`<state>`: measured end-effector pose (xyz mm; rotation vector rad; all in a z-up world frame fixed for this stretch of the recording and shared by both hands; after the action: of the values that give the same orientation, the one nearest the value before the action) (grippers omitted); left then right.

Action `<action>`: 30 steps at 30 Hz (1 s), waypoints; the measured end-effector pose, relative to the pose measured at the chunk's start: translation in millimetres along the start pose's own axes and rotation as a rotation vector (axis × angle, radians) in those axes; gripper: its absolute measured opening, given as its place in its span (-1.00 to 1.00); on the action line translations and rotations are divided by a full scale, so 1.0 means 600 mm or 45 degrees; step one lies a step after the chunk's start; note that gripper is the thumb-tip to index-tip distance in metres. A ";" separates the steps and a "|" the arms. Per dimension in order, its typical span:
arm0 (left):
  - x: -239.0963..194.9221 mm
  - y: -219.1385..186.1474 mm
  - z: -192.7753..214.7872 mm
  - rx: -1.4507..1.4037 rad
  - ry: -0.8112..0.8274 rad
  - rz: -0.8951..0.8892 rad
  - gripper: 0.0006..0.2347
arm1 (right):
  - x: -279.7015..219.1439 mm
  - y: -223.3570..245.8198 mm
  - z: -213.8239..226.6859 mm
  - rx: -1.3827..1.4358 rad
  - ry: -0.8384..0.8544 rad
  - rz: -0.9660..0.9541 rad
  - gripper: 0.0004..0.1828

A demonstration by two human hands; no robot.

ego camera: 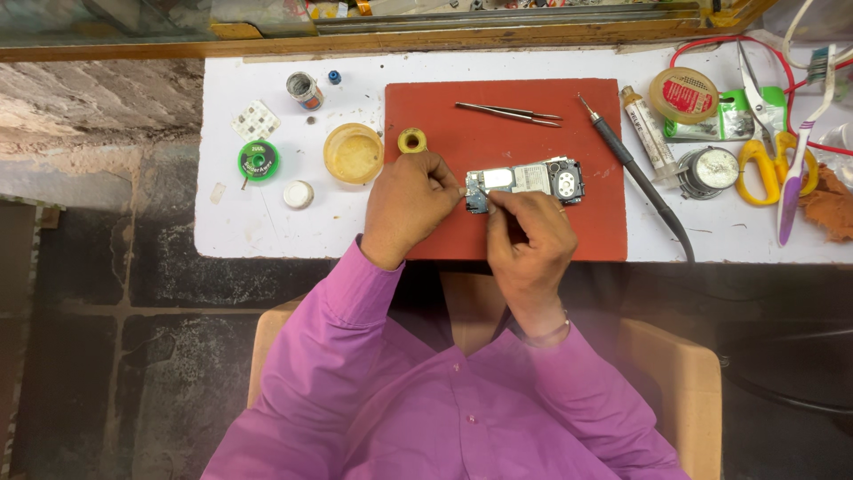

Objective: The person uses a soldering iron and tweezers to work on a small electronic circuit board placed on a red mat. They apply solder to specific points, flip the board to access the other side, and briefly use a toothbrush to clean the surface. The person handles the board and tools throughout the clip.

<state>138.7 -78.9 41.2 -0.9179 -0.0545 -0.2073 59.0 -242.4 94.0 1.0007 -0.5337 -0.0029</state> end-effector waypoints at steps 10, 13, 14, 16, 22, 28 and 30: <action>0.000 0.004 -0.002 0.001 -0.010 0.006 -0.93 | 0.006 -0.016 0.001 0.081 0.140 -0.127 -0.83; 0.000 0.003 0.000 0.004 -0.021 -0.002 -0.94 | 0.005 -0.014 -0.001 0.072 0.116 -0.103 -0.84; 0.000 0.002 0.001 0.005 -0.026 -0.005 -0.94 | 0.003 -0.012 -0.002 0.067 0.106 -0.087 -0.84; -0.001 0.002 0.001 0.005 -0.029 -0.003 -0.94 | 0.001 -0.009 -0.004 0.048 0.089 -0.054 -0.84; -0.001 0.001 0.001 0.012 -0.027 0.003 -0.94 | -0.005 -0.005 -0.007 0.005 0.048 0.023 -0.84; -0.001 0.000 0.001 0.007 -0.023 0.000 -0.94 | -0.006 -0.004 -0.009 -0.021 0.051 0.058 -0.85; -0.001 0.001 0.000 0.020 -0.012 0.009 -0.95 | -0.006 -0.003 -0.010 -0.034 0.053 0.066 -0.85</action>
<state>138.0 -78.5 40.9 -0.9033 -0.0615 -0.1955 59.0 -237.7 88.5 0.9588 -0.5198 0.0565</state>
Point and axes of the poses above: each hand's wrist, its own x-axis towards the middle knuckle, its own z-axis out of the back of the hand, y = z × x, the point moved 9 cm from there along x, towards the middle knuckle, and after that the axes turned 12 degrees about -z, right-handed, at the moved point
